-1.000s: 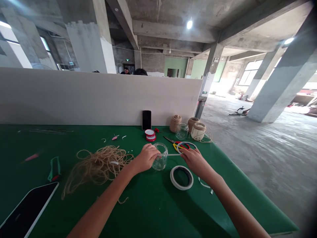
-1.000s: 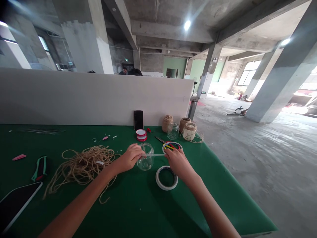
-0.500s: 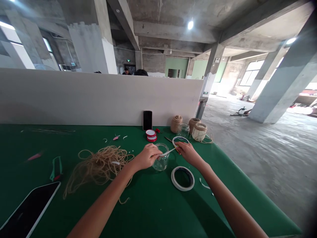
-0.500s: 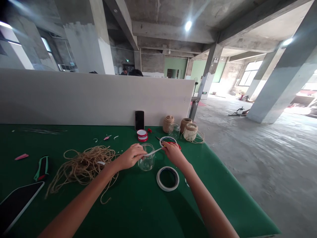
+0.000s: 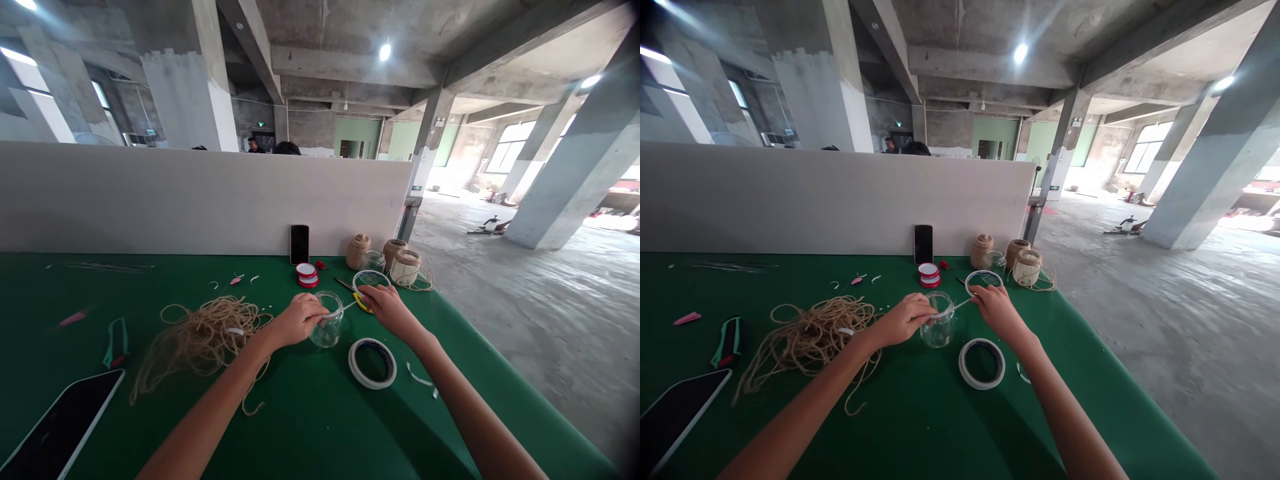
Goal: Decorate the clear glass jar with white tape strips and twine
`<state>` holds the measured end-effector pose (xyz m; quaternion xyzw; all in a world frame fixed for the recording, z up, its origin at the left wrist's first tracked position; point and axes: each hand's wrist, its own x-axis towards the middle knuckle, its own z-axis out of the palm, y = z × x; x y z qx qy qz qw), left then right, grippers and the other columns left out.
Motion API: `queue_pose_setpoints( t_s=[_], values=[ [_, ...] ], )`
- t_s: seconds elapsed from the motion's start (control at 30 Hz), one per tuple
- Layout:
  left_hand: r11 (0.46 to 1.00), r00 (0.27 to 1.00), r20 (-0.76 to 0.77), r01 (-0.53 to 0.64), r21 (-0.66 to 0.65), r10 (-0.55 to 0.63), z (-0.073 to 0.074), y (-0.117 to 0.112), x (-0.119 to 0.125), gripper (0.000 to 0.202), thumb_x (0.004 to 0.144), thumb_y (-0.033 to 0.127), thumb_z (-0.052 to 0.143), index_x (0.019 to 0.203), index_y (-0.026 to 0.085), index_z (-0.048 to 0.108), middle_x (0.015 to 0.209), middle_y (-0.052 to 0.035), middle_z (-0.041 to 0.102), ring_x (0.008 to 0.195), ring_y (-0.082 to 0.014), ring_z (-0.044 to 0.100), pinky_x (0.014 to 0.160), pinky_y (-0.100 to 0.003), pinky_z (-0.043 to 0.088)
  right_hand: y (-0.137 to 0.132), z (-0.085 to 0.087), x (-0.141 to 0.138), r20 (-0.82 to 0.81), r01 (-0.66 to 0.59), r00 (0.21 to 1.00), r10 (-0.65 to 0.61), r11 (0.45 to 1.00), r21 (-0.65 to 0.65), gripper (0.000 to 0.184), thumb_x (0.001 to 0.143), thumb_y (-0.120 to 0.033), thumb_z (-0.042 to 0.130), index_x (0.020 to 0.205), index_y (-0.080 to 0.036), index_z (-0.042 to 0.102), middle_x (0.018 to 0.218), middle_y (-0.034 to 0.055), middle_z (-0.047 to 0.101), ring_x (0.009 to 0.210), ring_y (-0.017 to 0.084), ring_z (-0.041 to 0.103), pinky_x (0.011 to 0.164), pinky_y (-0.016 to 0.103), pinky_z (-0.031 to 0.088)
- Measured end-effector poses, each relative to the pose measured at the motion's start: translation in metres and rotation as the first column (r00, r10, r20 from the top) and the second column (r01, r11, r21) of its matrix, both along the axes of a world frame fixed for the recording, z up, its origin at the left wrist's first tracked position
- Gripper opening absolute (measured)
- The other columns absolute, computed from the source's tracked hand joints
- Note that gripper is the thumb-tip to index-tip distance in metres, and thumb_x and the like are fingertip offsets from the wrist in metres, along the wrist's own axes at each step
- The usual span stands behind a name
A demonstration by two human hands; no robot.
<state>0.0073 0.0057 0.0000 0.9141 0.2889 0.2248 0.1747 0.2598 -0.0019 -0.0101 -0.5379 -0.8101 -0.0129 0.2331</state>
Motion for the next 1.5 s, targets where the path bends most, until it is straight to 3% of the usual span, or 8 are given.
queue_pose_setpoints(
  t_s=[0.17, 0.4, 0.53, 0.93, 1.1, 1.23, 1.33, 1.5],
  values=[
    [1.000, 1.000, 0.000, -0.005, -0.008, 0.005, -0.002, 0.001, 0.001, 0.029, 0.092, 0.021, 0.037, 0.080, 0.019, 0.063, 0.079, -0.0035, 0.062, 0.089, -0.0182, 0.053, 0.092, -0.034, 0.034, -0.007, -0.003, 0.004, 0.019, 0.008, 1.000, -0.008, 1.000, -0.007, 0.028, 0.093, -0.026, 0.038, 0.112, -0.019, 0.057, 0.085, 0.0067, 0.066, 0.080, 0.020, 0.057, 0.076, 0.032, 0.034],
    [0.999, 1.000, -0.020, -0.019, -0.026, 0.018, -0.003, 0.003, 0.002, 0.028, 0.091, 0.021, 0.039, 0.079, 0.020, 0.065, 0.082, -0.0039, 0.064, 0.091, -0.0195, 0.052, 0.091, -0.035, 0.034, 0.020, -0.011, -0.001, -0.009, -0.008, 1.000, 0.008, 1.000, -0.007, 0.029, 0.093, -0.029, 0.038, 0.112, -0.019, 0.057, 0.073, 0.0042, 0.065, 0.075, 0.019, 0.057, 0.076, 0.033, 0.035],
    [0.999, 0.999, -0.037, 0.001, -0.041, -0.002, 0.002, 0.003, 0.003, 0.027, 0.091, 0.019, 0.040, 0.082, 0.020, 0.065, 0.084, -0.0037, 0.066, 0.092, -0.0195, 0.051, 0.090, -0.034, 0.034, 0.031, -0.015, -0.007, -0.043, -0.018, 0.999, 0.018, 1.000, -0.001, 0.029, 0.091, -0.028, 0.041, 0.113, -0.017, 0.056, 0.077, 0.0064, 0.066, 0.078, 0.021, 0.057, 0.077, 0.034, 0.036],
    [0.998, 0.996, -0.072, 0.043, -0.053, -0.047, 0.006, 0.009, 0.002, 0.027, 0.090, 0.020, 0.040, 0.084, 0.021, 0.067, 0.087, -0.0028, 0.067, 0.097, -0.0193, 0.051, 0.090, -0.032, 0.036, 0.045, -0.013, -0.023, -0.227, -0.178, 0.963, 0.143, 0.974, -0.141, 0.028, 0.087, -0.022, 0.044, 0.111, -0.017, 0.059, 0.069, 0.0023, 0.067, 0.073, 0.017, 0.062, 0.075, 0.029, 0.042],
    [1.000, 0.996, -0.091, 0.011, 0.011, -0.010, 0.007, 0.009, 0.000, 0.028, 0.085, 0.014, 0.041, 0.086, 0.022, 0.069, 0.100, -0.0039, 0.066, 0.107, -0.0208, 0.050, 0.099, -0.037, 0.030, 0.039, -0.016, -0.027, -0.355, -0.239, 0.922, 0.156, 0.949, -0.205, 0.028, 0.086, -0.024, 0.044, 0.109, -0.017, 0.059, 0.082, 0.0026, 0.068, 0.071, 0.014, 0.061, 0.066, 0.024, 0.045],
    [0.997, 0.996, -0.088, -0.029, 0.067, 0.035, 0.008, 0.008, 0.000, 0.032, 0.079, 0.008, 0.039, 0.078, 0.022, 0.068, 0.093, -0.0019, 0.067, 0.105, -0.0190, 0.052, 0.106, -0.042, 0.020, 0.030, -0.025, -0.030, -0.440, -0.267, 0.886, 0.145, 0.936, -0.228, 0.030, 0.087, -0.031, 0.044, 0.106, -0.015, 0.060, 0.085, 0.0037, 0.066, 0.069, 0.014, 0.059, 0.061, 0.023, 0.045],
    [0.993, 0.994, -0.096, -0.047, 0.109, 0.058, 0.009, 0.002, 0.000, 0.026, 0.079, 0.012, 0.043, 0.084, 0.022, 0.067, 0.095, -0.0023, 0.067, 0.106, -0.0196, 0.052, 0.107, -0.045, 0.015, 0.025, -0.030, -0.031, -0.486, -0.244, 0.867, 0.108, 0.943, -0.225, 0.031, 0.086, -0.033, 0.044, 0.103, -0.013, 0.060, 0.081, 0.0034, 0.065, 0.066, 0.014, 0.057, 0.058, 0.023, 0.044],
    [0.975, 0.985, -0.119, -0.098, 0.198, 0.123, 0.011, -0.011, 0.008, 0.023, 0.087, 0.035, 0.048, 0.095, 0.021, 0.064, 0.099, -0.0058, 0.066, 0.104, -0.0222, 0.053, 0.107, -0.050, 0.012, 0.015, -0.030, -0.036, -0.528, -0.159, 0.849, 0.025, 0.965, -0.210, 0.029, 0.084, -0.033, 0.043, 0.098, -0.014, 0.060, 0.074, 0.0012, 0.063, 0.059, 0.013, 0.053, 0.055, 0.023, 0.041]
  ],
)
